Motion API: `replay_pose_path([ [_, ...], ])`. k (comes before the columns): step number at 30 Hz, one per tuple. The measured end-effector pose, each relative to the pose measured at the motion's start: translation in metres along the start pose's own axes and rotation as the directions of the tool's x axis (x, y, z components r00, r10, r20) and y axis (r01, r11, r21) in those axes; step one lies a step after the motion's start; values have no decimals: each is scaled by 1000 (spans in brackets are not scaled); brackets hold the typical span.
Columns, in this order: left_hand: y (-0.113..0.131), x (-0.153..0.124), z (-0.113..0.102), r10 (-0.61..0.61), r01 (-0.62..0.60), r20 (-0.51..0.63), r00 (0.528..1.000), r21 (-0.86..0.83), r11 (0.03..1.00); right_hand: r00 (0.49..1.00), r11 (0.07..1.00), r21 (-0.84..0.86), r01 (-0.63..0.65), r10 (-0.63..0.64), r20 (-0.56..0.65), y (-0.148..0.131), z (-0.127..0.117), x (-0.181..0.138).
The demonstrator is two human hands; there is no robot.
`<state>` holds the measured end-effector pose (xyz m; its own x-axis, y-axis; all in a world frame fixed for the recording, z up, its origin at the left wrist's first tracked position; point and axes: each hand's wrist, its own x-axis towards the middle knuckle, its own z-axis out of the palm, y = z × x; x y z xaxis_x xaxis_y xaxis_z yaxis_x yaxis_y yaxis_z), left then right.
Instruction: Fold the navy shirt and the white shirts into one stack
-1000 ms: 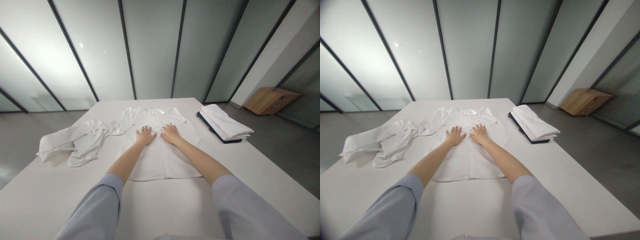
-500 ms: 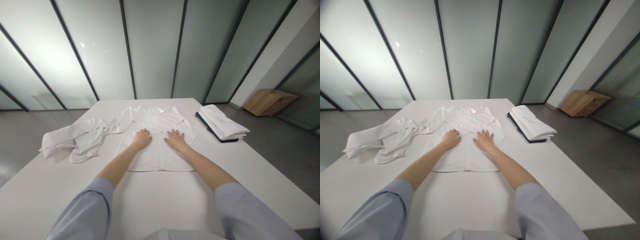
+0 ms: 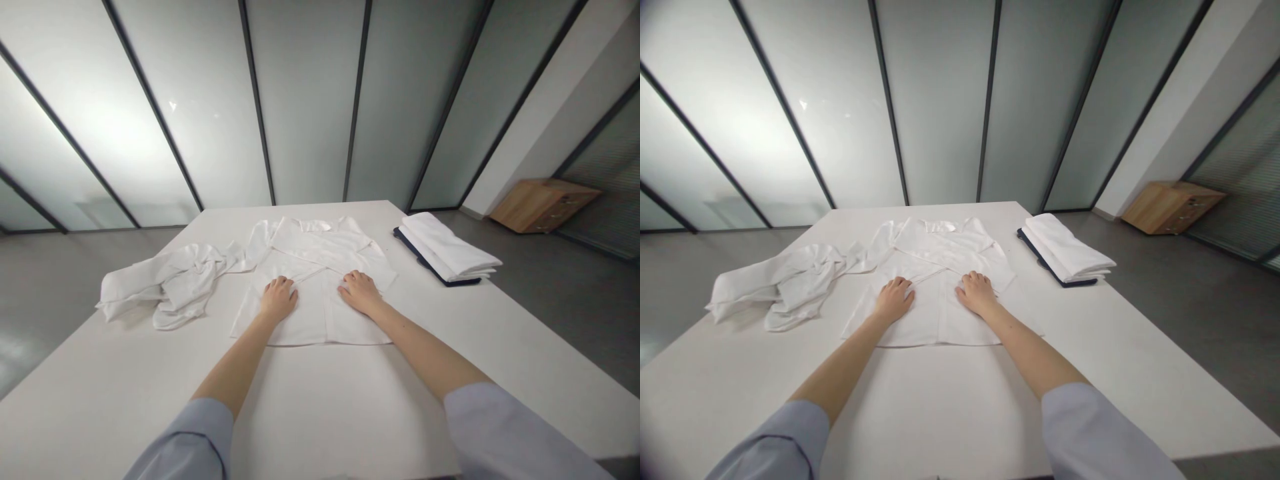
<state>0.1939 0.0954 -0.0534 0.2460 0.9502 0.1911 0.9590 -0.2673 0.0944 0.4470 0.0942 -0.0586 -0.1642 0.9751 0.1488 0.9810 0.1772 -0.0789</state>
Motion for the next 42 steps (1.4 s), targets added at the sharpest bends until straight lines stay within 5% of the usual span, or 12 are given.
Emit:
replay_pose_path([
  [9, -8, 1, 2, -4, 4, 10, 1000, -88, 996, 1000, 984, 174, 24, -26, 10, 15, 0, -3],
  [18, 6, -4, -12, -11, 9, 42, 999, 54, 998, 996, 997, 4, -72, 71, 57, -8, -1, -10],
  [25, 5, 3, 5, 12, -15, 104, 994, 23, 1000, 991, 997, 33, -68, 64, 115, 3, 6, 3],
  [32, -3, 24, 10, -28, 29, 49, 998, -23, 999, 999, 998, 42, -50, 50, 3, 2, 0, 26],
  [36, -2, 20, 2, 66, -71, -63, 996, -84, 994, 997, 994, 105, 12, -4, -78, 1, -4, 21],
  [42, 7, 11, -7, 266, -261, 5, 964, -180, 948, 988, 974, 167, 156, -152, -35, -3, -8, 15],
])
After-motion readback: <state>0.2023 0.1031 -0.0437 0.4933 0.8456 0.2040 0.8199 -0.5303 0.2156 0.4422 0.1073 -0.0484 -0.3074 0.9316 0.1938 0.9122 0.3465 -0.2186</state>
